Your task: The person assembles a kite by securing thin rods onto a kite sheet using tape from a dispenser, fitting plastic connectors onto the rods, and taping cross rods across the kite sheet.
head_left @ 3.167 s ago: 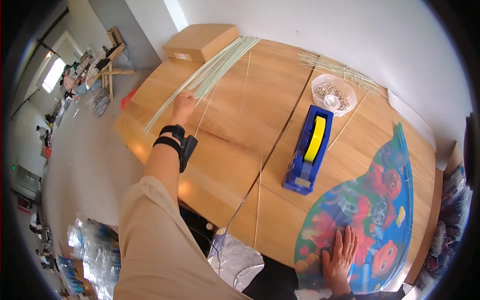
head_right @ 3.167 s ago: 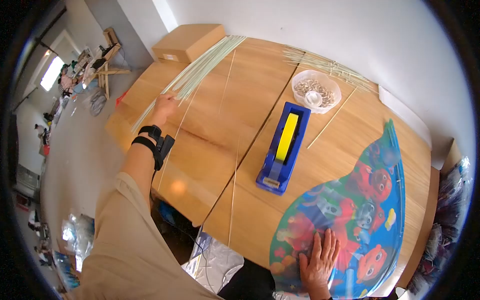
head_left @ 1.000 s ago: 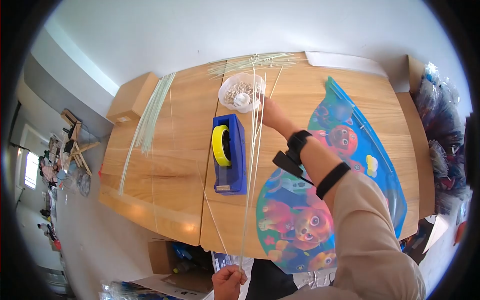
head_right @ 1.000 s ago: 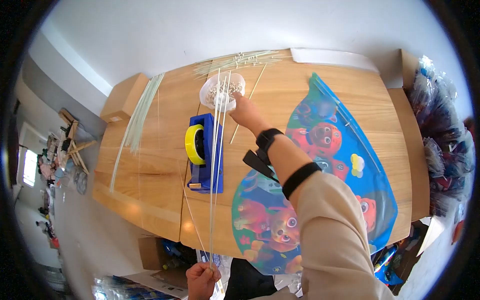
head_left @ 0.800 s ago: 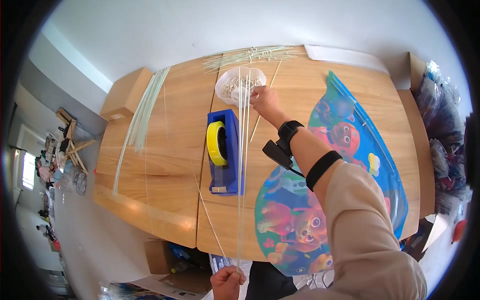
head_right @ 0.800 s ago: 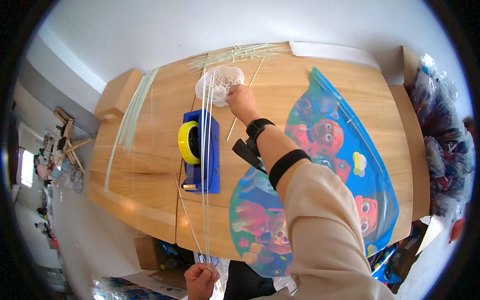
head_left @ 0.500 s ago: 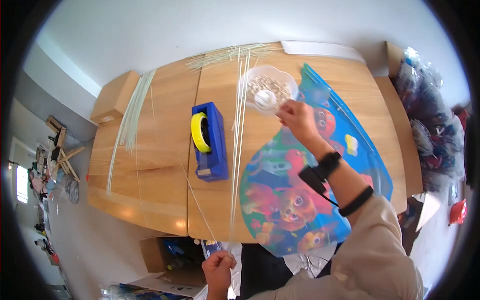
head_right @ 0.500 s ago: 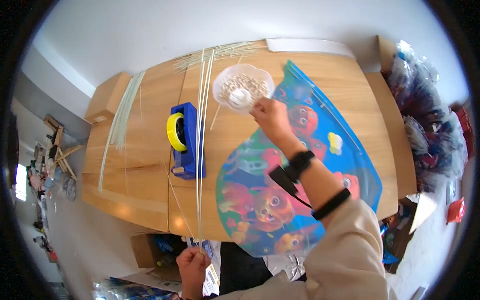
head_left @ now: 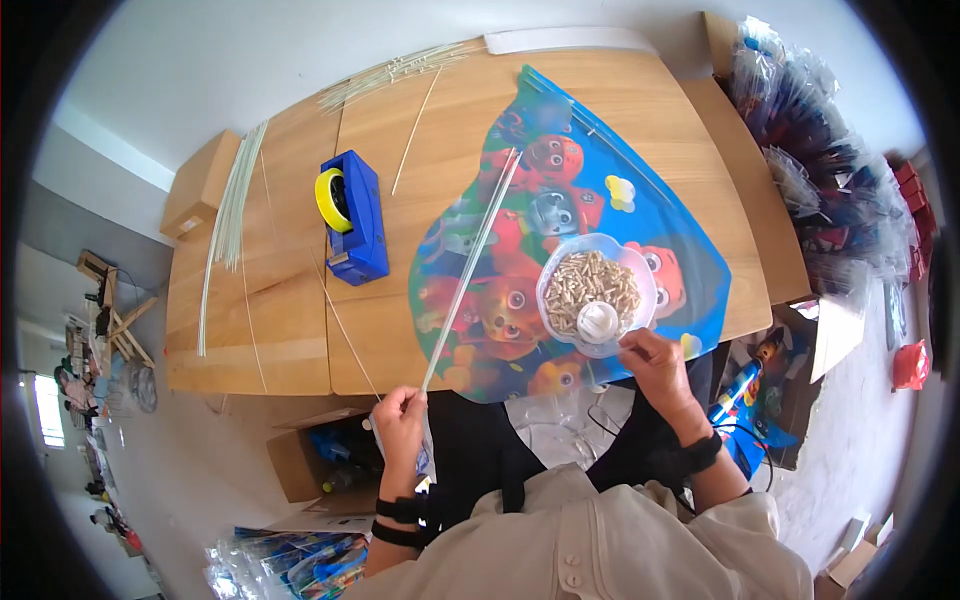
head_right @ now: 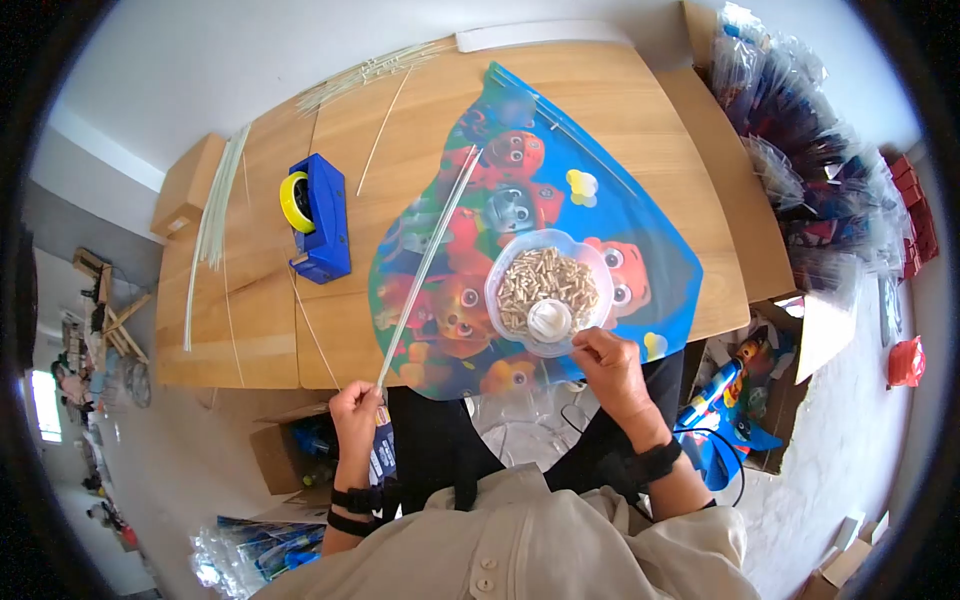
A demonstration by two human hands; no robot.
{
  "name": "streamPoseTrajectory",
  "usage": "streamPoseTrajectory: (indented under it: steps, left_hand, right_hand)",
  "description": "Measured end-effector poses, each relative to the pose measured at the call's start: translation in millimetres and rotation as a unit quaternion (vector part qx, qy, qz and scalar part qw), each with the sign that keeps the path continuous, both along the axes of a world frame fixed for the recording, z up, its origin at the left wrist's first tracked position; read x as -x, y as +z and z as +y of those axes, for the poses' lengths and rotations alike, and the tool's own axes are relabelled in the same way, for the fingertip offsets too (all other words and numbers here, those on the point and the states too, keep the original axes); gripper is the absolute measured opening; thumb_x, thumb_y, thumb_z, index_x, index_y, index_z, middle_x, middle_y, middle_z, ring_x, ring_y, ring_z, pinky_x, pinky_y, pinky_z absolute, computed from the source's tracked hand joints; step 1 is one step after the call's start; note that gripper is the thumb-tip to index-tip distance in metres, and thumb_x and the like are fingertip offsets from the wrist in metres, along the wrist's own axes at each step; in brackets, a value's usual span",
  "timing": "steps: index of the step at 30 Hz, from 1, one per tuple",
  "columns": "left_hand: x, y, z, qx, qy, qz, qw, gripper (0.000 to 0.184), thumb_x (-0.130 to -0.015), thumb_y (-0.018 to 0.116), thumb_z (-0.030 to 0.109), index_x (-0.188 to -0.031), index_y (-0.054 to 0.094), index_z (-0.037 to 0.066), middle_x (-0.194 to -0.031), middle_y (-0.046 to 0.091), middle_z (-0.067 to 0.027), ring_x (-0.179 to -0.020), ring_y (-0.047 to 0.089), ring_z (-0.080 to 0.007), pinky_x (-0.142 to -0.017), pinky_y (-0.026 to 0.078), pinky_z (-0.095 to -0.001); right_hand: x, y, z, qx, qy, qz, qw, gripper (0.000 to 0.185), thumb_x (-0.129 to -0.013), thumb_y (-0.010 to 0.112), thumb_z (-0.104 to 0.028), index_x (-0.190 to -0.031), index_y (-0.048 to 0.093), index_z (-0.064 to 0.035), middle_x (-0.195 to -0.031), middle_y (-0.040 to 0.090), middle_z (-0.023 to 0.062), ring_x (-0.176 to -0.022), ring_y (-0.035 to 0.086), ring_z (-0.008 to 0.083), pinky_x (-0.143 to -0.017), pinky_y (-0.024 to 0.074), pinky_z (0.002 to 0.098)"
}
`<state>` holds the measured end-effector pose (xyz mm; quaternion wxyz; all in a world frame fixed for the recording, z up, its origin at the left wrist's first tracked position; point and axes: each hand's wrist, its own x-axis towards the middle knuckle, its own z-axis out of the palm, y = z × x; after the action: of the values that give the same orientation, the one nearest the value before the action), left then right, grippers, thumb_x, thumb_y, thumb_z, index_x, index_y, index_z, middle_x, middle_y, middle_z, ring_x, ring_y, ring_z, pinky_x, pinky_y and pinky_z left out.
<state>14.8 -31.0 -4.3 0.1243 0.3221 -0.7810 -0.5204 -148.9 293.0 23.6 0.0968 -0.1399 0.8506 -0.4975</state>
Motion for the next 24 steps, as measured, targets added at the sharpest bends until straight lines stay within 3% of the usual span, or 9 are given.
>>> streamPoseTrajectory:
  steps: [4,8,11,13,14,16,19,24]
  left_hand:
    - [10,-2,-8,0.097,0.0,-0.002,0.995,0.01,-0.077,0.063,0.007,-0.076,0.061,-0.003,-0.056,0.052,-0.0033,-0.053,0.047,-0.0082,-0.05,0.037,-0.0248]
    - [16,3,-10,0.142,0.013,-0.022,0.99,0.011,-0.077,0.061,0.008,-0.074,0.06,-0.002,-0.056,0.052,-0.0056,-0.052,0.048,-0.0121,-0.051,0.039,-0.0282]
    - [16,-7,-18,0.19,0.002,-0.048,0.981,0.01,-0.076,0.064,0.008,-0.075,0.058,0.0,-0.061,0.054,-0.0085,-0.056,0.053,-0.0196,-0.056,0.042,-0.0318]
    - [18,-5,-14,0.277,-0.022,-0.034,0.96,0.011,-0.073,0.066,0.006,-0.079,0.057,0.003,-0.073,0.056,-0.0109,-0.068,0.055,-0.0281,-0.063,0.044,-0.0363]
    - [18,-4,-12,0.277,-0.022,-0.037,0.96,0.011,-0.073,0.066,0.006,-0.079,0.057,0.003,-0.073,0.056,-0.0109,-0.068,0.055,-0.0281,-0.063,0.044,-0.0363]
    - [24,10,-2,0.391,-0.032,0.039,0.919,0.016,-0.071,0.067,0.004,-0.084,0.058,0.006,-0.081,0.056,-0.0113,-0.078,0.054,-0.032,-0.068,0.044,-0.0389]
    - [35,13,7,0.357,-0.096,0.033,0.928,0.015,-0.07,0.066,0.003,-0.083,0.058,0.006,-0.081,0.055,-0.0121,-0.081,0.054,-0.0333,-0.069,0.044,-0.0405]
    - [94,23,16,0.381,-0.11,-0.015,0.918,0.017,-0.069,0.069,0.006,-0.081,0.056,0.005,-0.081,0.055,-0.0132,-0.082,0.055,-0.0342,-0.07,0.044,-0.0429]
  right_hand:
    - [-8,3,-6,0.024,0.001,0.03,0.999,0.024,-0.073,0.066,-0.002,-0.096,0.06,-0.0012,-0.069,0.062,0.0156,-0.06,0.062,0.0239,-0.055,0.0466,0.0314]
    - [-6,13,-4,-0.046,0.017,0.003,0.999,0.036,-0.074,0.065,-0.004,-0.108,0.056,-0.0052,-0.062,0.059,0.0151,-0.056,0.061,0.0288,-0.053,0.0463,0.0342]
    - [-7,13,-1,-0.056,0.021,0.034,0.998,0.039,-0.074,0.064,-0.003,-0.112,0.054,-0.0056,-0.061,0.06,0.0146,-0.055,0.06,0.0287,-0.052,0.0462,0.035]
    - [-8,9,1,-0.042,-0.006,0.037,0.998,0.041,-0.073,0.064,-0.002,-0.113,0.054,-0.0056,-0.061,0.059,0.0144,-0.055,0.06,0.0287,-0.051,0.046,0.0346]
    - [-10,9,1,-0.042,-0.005,0.035,0.999,0.041,-0.073,0.064,-0.002,-0.113,0.054,-0.0056,-0.061,0.059,0.0144,-0.055,0.06,0.0287,-0.051,0.046,0.0346]
    - [-14,12,1,-0.039,-0.048,0.034,0.998,0.041,-0.074,0.064,-0.001,-0.113,0.054,-0.0054,-0.06,0.059,0.014,-0.055,0.061,0.0289,-0.051,0.046,0.0339]
    - [-20,15,-3,-0.039,-0.035,0.071,0.996,0.03,-0.075,0.062,0.001,-0.104,0.057,-0.003,-0.064,0.06,0.0153,-0.057,0.061,0.0305,-0.052,0.0465,0.0333]
    - [-25,15,-17,-0.011,-0.007,0.146,0.989,0.015,-0.075,0.062,0.001,-0.09,0.06,-0.0009,-0.071,0.061,0.0165,-0.061,0.061,0.0325,-0.053,0.047,0.0338]
